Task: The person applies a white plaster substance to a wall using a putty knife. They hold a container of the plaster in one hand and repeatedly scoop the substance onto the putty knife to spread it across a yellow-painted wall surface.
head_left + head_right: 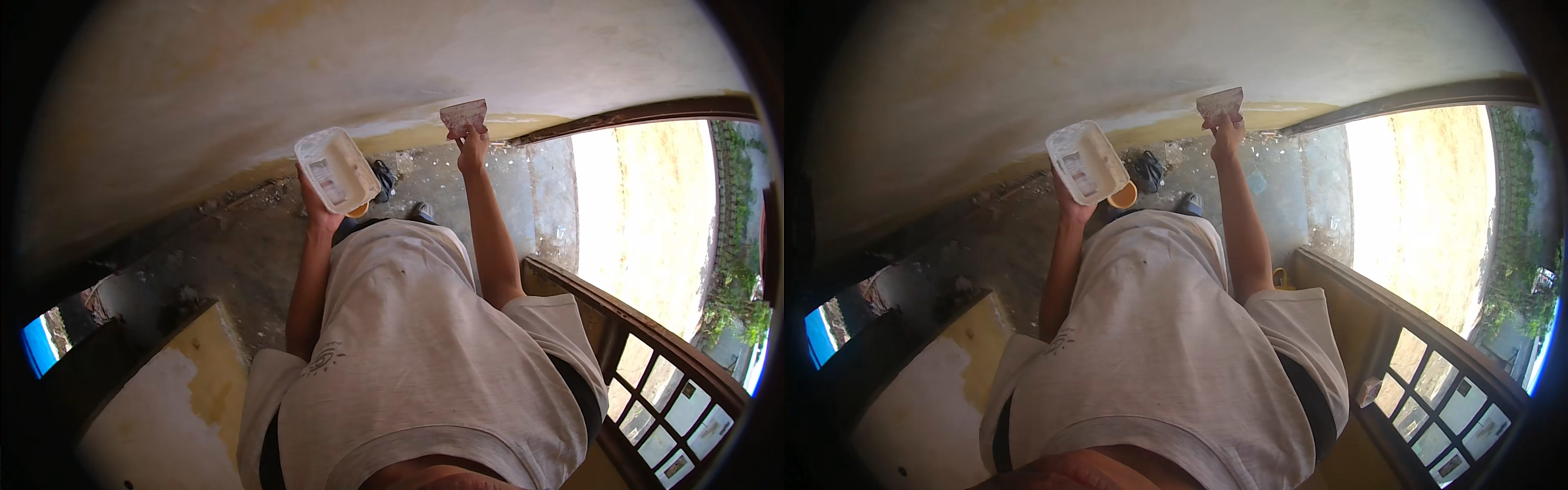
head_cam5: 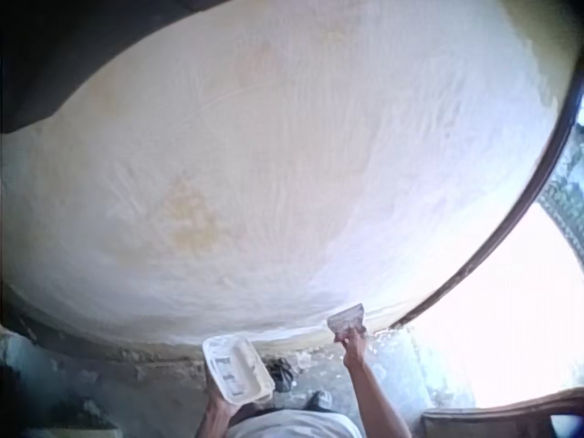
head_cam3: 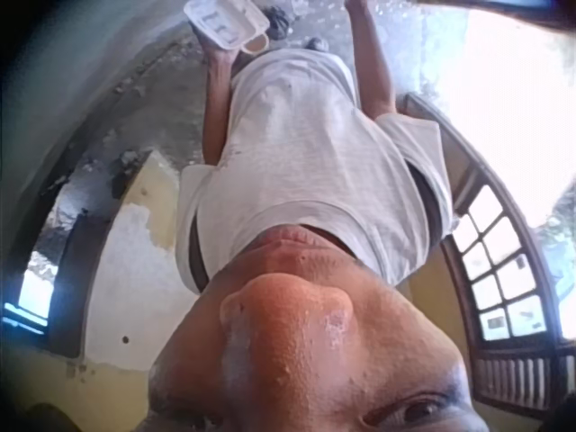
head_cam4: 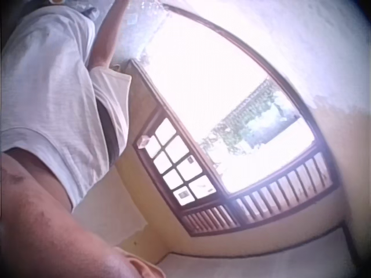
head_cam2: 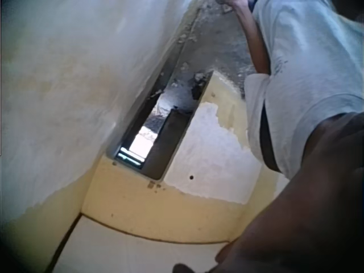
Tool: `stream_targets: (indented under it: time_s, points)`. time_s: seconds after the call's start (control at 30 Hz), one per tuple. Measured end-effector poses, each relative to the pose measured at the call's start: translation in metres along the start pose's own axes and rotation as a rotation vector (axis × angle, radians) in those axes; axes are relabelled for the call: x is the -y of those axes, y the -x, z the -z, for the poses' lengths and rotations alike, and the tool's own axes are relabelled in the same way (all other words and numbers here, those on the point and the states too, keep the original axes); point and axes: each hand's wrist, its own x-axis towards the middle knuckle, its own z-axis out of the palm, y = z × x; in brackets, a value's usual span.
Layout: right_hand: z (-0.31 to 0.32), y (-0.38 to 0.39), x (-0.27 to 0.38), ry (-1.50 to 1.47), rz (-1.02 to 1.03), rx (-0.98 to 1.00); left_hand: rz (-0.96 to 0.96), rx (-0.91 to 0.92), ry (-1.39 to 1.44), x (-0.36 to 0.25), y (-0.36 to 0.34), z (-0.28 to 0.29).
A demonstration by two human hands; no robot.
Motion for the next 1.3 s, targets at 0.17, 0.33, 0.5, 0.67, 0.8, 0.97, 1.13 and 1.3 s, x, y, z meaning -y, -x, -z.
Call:
stream_targets:
  time_s: [0.17,0.33,0.5,0.67,0.8,0.97,1.13,1.3]
  points:
    - [-0.083,0.012,0.016,-0.135,0.114,-0.08,0.032,-0.004,-0.028,-0.007,0.006,-0.003]
    - [-0.116,0.057,0.034,-0.087,0.201,0.018,0.111,0.0,-0.038,-0.004,-0.004,0.005]
    - [-0.09,0.099,0.021,-0.115,0.052,0.097,0.137,0.028,-0.032,-0.008,-0.004,0.003]
    - [-0.034,0.068,0.026,-0.18,-0.18,0.179,0.116,-0.019,-0.043,-0.008,-0.006,0.011]
    - [-0.03,-0.01,0.093,-0.337,-0.084,0.171,0.207,0.093,-0.023,-0.004,-0.01,0.01]
    - [-0.032,0.04,0.166,-0.499,0.062,0.031,0.144,0.085,0.018,-0.006,-0.008,0.011]
    - [0.028,0.046,0.025,-0.237,-0.162,0.031,0.08,0.104,0.041,-0.003,-0.005,0.008]
    - [0.035,0.001,-0.129,0.224,-0.202,0.413,0.032,-0.002,-0.08,0.005,-0.016,0.015]
